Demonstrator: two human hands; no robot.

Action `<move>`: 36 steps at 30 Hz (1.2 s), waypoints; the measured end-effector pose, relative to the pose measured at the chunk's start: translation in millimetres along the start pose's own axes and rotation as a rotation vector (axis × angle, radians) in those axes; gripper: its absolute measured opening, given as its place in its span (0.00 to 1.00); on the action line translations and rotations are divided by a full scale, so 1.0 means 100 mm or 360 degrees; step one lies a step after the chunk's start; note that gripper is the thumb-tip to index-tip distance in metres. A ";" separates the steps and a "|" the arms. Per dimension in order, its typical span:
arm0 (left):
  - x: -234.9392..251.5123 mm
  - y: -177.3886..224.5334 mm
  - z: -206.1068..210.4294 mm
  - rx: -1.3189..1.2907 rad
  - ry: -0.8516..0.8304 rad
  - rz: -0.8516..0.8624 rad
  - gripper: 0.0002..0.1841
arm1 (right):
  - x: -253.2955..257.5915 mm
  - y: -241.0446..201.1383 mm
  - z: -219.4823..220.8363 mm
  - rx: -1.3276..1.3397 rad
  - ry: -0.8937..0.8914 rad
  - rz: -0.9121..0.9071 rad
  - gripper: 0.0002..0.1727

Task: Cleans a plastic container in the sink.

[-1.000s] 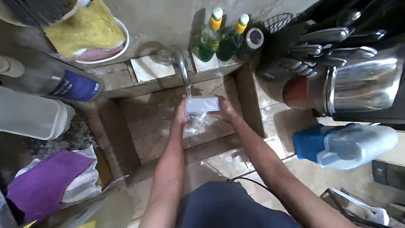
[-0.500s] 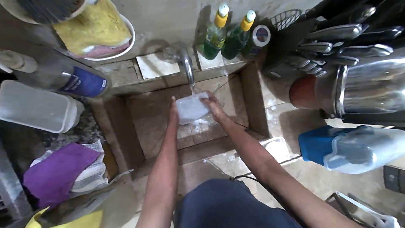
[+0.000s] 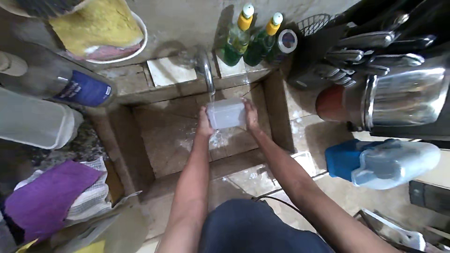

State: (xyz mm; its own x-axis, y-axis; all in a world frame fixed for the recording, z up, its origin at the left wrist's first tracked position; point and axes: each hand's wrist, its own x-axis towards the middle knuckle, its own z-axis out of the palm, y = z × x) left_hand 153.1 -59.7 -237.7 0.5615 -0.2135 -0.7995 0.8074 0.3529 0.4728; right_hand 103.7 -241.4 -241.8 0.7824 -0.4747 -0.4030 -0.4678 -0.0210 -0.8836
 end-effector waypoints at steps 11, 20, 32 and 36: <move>-0.05 0.08 -0.74 0.0131 0.0160 0.0529 0.34 | -0.25 -0.15 0.79 0.0455 -0.0233 0.0242 0.26; -0.20 0.14 -0.84 0.0346 -0.0101 0.0214 0.32 | -0.15 -0.15 0.51 0.0223 -0.0605 0.0230 0.33; -0.37 0.51 -0.97 0.1249 -0.0318 0.0985 0.35 | -0.33 -0.35 0.33 0.0276 -0.0568 0.0634 0.27; -0.31 1.19 -0.35 0.1244 0.0289 0.1011 0.32 | -0.34 -0.31 0.25 -0.0310 -0.0350 -0.0476 0.33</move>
State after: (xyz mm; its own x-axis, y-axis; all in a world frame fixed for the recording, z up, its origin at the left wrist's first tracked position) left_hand 225.7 20.6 -169.5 0.9434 -0.0298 -0.3304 0.2991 -0.3542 0.8860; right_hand 102.0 -203.0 -206.8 0.9548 -0.2240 -0.1953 -0.2590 -0.3053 -0.9163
